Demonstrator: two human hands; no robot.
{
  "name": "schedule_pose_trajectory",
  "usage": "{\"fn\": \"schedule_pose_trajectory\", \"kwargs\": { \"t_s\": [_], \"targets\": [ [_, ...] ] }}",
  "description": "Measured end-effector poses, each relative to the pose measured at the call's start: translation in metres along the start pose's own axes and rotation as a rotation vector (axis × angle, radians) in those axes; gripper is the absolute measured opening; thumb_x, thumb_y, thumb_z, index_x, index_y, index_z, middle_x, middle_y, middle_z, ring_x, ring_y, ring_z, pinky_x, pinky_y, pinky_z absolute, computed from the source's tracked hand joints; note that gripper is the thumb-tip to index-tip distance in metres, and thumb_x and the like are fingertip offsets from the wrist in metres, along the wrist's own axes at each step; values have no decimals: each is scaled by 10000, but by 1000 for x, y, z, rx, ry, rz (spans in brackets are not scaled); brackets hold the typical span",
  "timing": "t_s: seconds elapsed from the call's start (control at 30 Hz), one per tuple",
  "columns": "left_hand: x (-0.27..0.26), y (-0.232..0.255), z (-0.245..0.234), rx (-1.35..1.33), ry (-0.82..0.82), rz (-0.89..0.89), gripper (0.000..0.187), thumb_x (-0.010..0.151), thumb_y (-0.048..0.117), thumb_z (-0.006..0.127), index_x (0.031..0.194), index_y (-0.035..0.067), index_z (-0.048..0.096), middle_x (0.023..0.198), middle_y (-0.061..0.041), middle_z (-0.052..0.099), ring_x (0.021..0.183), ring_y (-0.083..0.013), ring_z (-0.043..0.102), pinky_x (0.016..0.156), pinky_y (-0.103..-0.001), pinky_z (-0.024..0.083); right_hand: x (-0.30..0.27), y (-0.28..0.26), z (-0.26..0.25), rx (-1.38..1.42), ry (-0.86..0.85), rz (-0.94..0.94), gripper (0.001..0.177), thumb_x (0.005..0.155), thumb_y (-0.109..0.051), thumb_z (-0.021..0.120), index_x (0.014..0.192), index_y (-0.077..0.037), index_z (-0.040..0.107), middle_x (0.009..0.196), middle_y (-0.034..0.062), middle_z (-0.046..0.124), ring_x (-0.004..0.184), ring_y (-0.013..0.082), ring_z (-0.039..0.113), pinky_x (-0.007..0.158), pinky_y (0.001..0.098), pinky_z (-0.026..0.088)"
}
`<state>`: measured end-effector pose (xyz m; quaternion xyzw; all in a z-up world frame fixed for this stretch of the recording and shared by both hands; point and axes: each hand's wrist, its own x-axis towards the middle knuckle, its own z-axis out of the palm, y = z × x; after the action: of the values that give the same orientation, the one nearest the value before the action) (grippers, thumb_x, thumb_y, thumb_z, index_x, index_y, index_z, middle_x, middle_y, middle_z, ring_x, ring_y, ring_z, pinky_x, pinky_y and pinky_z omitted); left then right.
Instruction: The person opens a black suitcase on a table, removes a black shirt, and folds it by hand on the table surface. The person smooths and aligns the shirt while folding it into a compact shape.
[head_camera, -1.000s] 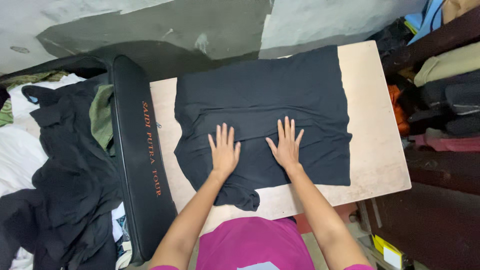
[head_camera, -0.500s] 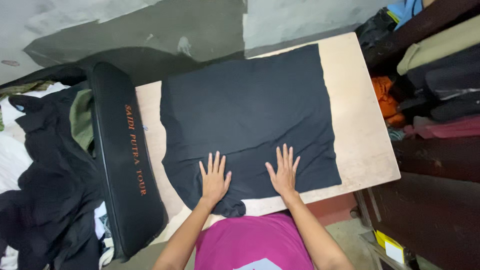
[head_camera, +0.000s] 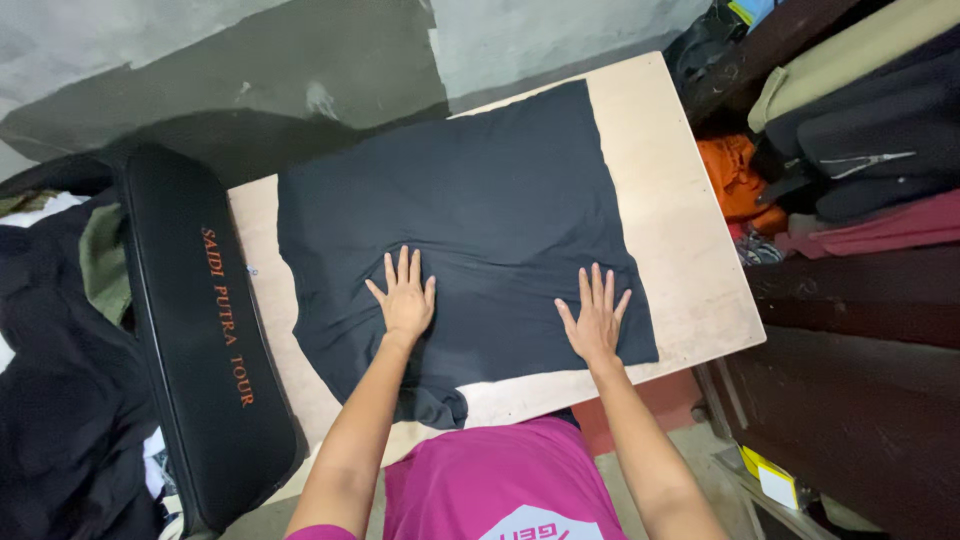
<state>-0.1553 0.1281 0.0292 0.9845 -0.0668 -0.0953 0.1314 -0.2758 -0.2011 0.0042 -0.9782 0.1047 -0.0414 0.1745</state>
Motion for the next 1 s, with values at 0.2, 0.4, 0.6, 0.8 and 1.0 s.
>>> {"fn": "schedule_pose_trajectory", "kwargs": {
  "t_s": [0.2,0.4,0.6,0.8,1.0],
  "targets": [
    [-18,8,18,53,118,125,663,1017,404,513,1559,46,383,1664,-195,263,1559,-383,184,1216,-654,127,32,-16,0,68,94,-10,541,1039,-347,544,1493,-55,507,1606,168,429,1575,390,248,1259,681,118],
    [-55,15,32,20,98,140,696,990,418,548,1560,54,383,1654,-200,271,1544,-389,199,1207,-642,130,108,-74,17,102,-159,-316,589,1038,-394,538,1559,-132,453,1666,122,334,1563,419,200,1212,703,133],
    [-75,10,34,-19,99,119,700,994,421,543,1567,52,383,1649,-219,273,1538,-406,210,1218,-624,136,173,-79,20,-63,-322,-266,745,994,-558,480,1615,-185,306,1712,74,165,1551,424,71,1141,774,42],
    [-60,7,27,8,117,65,676,985,425,552,1535,59,409,1639,-173,301,1538,-366,227,1197,-677,98,172,-77,34,20,-218,-263,730,1013,-500,523,1598,-95,359,1701,163,195,1568,419,103,1177,737,61],
    [-11,-19,28,-23,132,-15,636,1062,416,472,1590,75,379,1695,-129,269,1582,-393,170,1206,-719,82,93,-91,41,33,-104,-324,617,1054,-416,536,1574,-96,450,1717,164,284,1618,398,172,1256,697,98]
  ]
}}
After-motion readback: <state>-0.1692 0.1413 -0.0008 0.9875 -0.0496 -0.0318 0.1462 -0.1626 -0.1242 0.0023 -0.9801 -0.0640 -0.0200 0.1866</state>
